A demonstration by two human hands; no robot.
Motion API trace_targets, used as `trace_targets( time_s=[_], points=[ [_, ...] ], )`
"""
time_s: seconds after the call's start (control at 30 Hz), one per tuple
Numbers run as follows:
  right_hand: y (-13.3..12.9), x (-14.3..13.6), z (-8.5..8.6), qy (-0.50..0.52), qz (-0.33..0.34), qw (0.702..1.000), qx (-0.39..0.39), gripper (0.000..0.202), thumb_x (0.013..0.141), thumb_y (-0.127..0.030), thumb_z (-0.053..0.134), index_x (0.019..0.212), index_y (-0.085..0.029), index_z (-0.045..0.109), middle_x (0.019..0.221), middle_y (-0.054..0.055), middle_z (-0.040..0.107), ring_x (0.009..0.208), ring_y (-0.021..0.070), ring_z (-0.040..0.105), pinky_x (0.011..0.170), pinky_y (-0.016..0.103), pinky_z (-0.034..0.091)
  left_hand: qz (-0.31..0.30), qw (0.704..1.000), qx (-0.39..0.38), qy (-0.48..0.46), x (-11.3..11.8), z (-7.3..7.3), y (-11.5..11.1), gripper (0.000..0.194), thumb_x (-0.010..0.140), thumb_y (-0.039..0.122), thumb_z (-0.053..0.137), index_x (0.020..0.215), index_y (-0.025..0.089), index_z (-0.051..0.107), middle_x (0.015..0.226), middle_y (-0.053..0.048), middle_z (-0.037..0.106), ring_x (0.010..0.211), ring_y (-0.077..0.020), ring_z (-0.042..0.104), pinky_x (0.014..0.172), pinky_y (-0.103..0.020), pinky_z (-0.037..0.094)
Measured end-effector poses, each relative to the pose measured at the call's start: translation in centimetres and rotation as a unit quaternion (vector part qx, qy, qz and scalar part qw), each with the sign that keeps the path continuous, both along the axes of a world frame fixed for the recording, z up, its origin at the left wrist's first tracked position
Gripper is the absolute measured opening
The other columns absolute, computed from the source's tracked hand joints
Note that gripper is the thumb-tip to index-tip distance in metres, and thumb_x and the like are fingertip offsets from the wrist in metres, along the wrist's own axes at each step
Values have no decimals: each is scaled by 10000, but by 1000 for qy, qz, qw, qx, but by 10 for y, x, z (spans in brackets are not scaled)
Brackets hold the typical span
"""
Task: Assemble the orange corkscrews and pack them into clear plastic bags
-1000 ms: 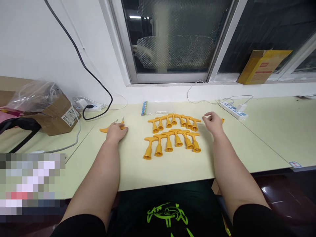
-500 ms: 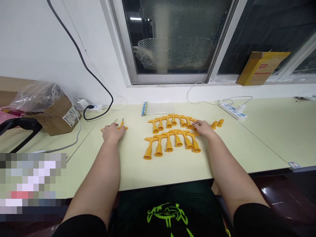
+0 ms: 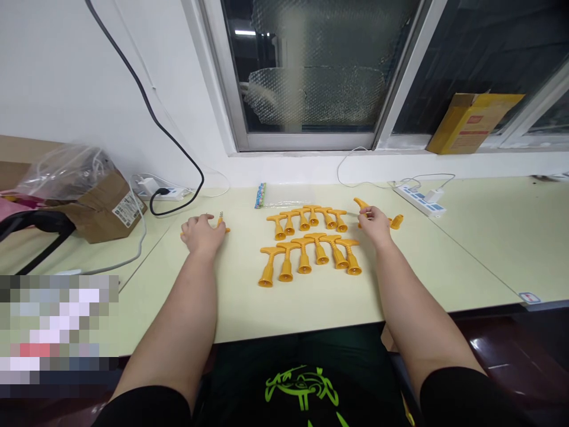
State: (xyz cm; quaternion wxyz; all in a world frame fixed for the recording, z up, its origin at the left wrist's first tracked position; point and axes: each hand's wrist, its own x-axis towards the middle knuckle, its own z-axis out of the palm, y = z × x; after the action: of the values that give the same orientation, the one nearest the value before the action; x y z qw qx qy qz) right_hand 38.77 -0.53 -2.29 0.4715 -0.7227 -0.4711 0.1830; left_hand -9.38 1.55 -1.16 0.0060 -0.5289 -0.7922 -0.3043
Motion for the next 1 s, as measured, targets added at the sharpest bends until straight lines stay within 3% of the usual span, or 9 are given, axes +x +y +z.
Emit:
trace_targets(
  time_s=[0.1, 0.17, 0.3, 0.4, 0.47, 0.6, 0.7, 0.87, 1.0],
  points=[
    [-4, -18, 8, 153, 91, 979, 99, 256, 730, -331, 621, 963, -226, 610, 877, 1, 673, 634, 135, 601, 680, 307, 521, -135, 982, 128, 29, 26, 9, -12, 424, 865, 342, 637, 1261, 189, 640, 1281, -160, 589, 1312, -371, 461, 1173, -543, 336],
    [-10, -36, 14, 227, 189, 949, 107, 254, 744, -346, 635, 964, -228, 592, 784, -20, 657, 603, 131, 597, 656, 296, 521, -254, 950, 173, 44, 50, 14, -22, 446, 865, 292, 654, 1298, 192, 619, 1286, -138, 596, 1285, -335, 502, 1177, -510, 355],
    [-27, -72, 22, 286, 340, 896, 15, 257, 798, -396, 698, 967, -219, 618, 734, -3, 698, 581, 136, 619, 613, 284, 518, -454, 853, 243, 85, 98, 16, -40, 409, 894, 257, 676, 1301, 241, 643, 1446, -129, 553, 1355, -299, 508, 1161, -494, 418],
    [-38, -87, 26, 328, 423, 843, -50, 280, 809, -425, 749, 953, -214, 632, 775, 27, 729, 603, 148, 649, 588, 278, 522, -542, 783, 279, 120, 118, 15, -46, 366, 937, 170, 627, 1291, 256, 659, 1492, -113, 559, 1407, -270, 506, 1163, -487, 443],
    [-43, -90, 27, 350, 451, 816, -91, 305, 809, -435, 774, 968, -216, 633, 808, 45, 745, 586, 142, 637, 550, 264, 503, -580, 755, 284, 117, 123, 14, -47, 348, 955, 127, 592, 1271, 250, 670, 1438, -97, 621, 1416, -254, 517, 1147, -470, 470],
    [-45, -89, 28, 372, 466, 791, -138, 381, 777, -460, 826, 993, -229, 614, 841, 49, 743, 575, 128, 606, 493, 231, 429, -613, 743, 259, 70, 120, 14, -46, 336, 983, 134, 555, 1281, 238, 668, 1351, -89, 688, 1308, -222, 619, 1078, -423, 526],
    [-43, -86, 25, 331, 477, 808, -101, 384, 769, -463, 845, 973, -229, 619, 820, 14, 694, 662, 141, 631, 579, 254, 473, -606, 762, 224, 28, 116, 12, -46, 235, 987, 228, 593, 1197, 211, 697, 1179, -95, 752, 1090, -213, 708, 967, -390, 560],
    [-43, -88, 20, 115, 493, 860, 66, 205, 897, -370, 733, 1020, -226, 653, 1072, 44, 685, 1051, 206, 656, 953, 385, 523, -529, 828, 115, -143, 122, 7, -50, 286, 938, 421, 667, 1063, 165, 696, 822, -51, 710, 773, -184, 675, 771, -328, 545],
    [-47, -96, 22, -81, 483, 855, 172, 143, 955, -265, 633, 1094, -239, 655, 1142, 76, 670, 1118, 245, 637, 998, 464, 511, -462, 807, -26, -367, 129, 9, -54, 523, 916, 422, 666, 1356, 161, 555, 685, 15, 637, 647, -148, 617, 687, -279, 521]
  ],
)
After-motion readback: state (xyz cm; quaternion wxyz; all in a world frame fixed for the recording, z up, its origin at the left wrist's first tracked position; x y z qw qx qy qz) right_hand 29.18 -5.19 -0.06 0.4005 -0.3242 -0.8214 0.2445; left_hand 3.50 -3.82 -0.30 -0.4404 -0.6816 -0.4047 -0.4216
